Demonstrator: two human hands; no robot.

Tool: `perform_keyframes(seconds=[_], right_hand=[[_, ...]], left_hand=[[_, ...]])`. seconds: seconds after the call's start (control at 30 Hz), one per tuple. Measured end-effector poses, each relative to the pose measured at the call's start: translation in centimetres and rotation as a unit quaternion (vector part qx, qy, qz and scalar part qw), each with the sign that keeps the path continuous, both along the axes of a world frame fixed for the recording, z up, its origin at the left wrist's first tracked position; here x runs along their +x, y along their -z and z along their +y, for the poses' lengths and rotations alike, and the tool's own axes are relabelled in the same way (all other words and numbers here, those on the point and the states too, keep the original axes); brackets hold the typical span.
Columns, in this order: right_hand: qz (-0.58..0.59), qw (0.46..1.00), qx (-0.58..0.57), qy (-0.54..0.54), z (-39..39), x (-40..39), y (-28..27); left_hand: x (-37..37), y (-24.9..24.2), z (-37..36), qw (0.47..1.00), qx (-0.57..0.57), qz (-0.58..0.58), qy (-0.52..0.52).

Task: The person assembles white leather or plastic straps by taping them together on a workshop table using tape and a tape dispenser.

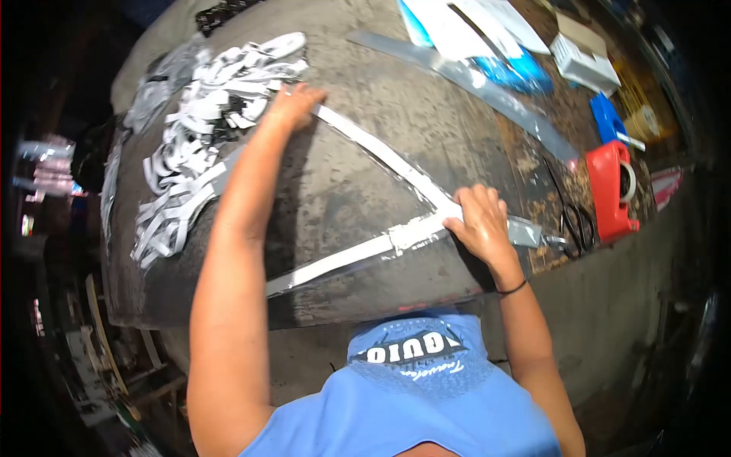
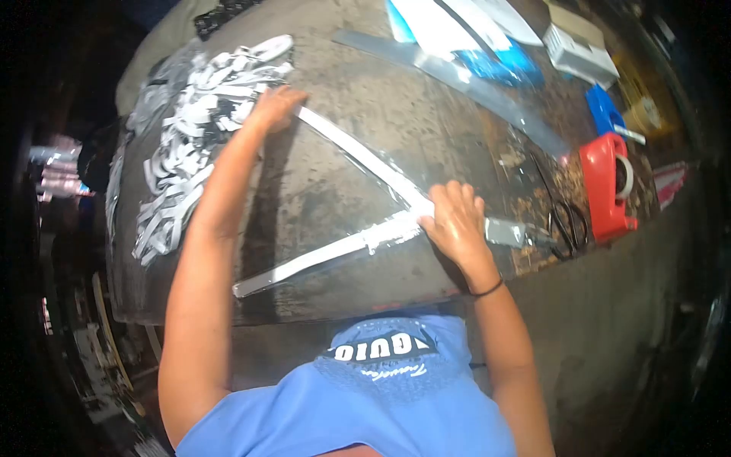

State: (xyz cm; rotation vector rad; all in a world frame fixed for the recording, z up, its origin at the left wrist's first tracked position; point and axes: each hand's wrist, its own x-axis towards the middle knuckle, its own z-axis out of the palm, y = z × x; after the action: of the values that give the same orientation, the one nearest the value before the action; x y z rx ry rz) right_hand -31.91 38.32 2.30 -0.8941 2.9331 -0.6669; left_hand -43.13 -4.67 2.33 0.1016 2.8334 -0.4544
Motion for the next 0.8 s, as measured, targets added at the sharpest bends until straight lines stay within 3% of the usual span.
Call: perform_keyframes(seconds=[0.23, 0.3, 0.33, 0.5, 0.67, 0.7, 0.77, 0.8], right_hand=[[-0.016, 1.0, -0.002, -0.005, 0.0, -0.3, 0.1], [-0.026, 1.0, 0.005, -0.001, -0.2, -0.3, -0.3], [-0.036, 0.999, 0.012, 0.002, -0.1, -0.3, -0.6], [-0.08, 0.996, -0.034, 0.002, 0.2, -1.2, -0.6], [-0.07, 0.995, 0.0, -0.066, 0.3, -1.3, -0.6], [-0.063, 0.995, -0.002, -0.071, 0.2, -1.2, -0.6], [-0.047, 0.995, -0.011, -0.089, 0.2, -0.9, -0.5], [-0.041, 0.994, -0.02, -0.094, 0.2, -0.8, -0.5]], left_hand=[[0.9, -3.5, -0.2, 0.997, -0.016, 0.01, 0.075], [1.7, -5.1, -0.5, 0.995, 0.041, -0.084, 0.025], [3.2, -6.0, -0.7, 0.996, 0.08, -0.026, 0.024], [13.7, -12.5, 0.1, 0.987, 0.152, -0.027, -0.05], [28.3, -10.0, 0.7, 0.942, 0.304, -0.05, -0.13], [30.1, -9.7, 2.4, 0.914, 0.33, -0.102, -0.212], [34.8, -5.8, 2.9, 0.911, 0.371, -0.03, -0.177], [36.1, -5.1, 3.9, 0.91, 0.356, -0.015, -0.211]])
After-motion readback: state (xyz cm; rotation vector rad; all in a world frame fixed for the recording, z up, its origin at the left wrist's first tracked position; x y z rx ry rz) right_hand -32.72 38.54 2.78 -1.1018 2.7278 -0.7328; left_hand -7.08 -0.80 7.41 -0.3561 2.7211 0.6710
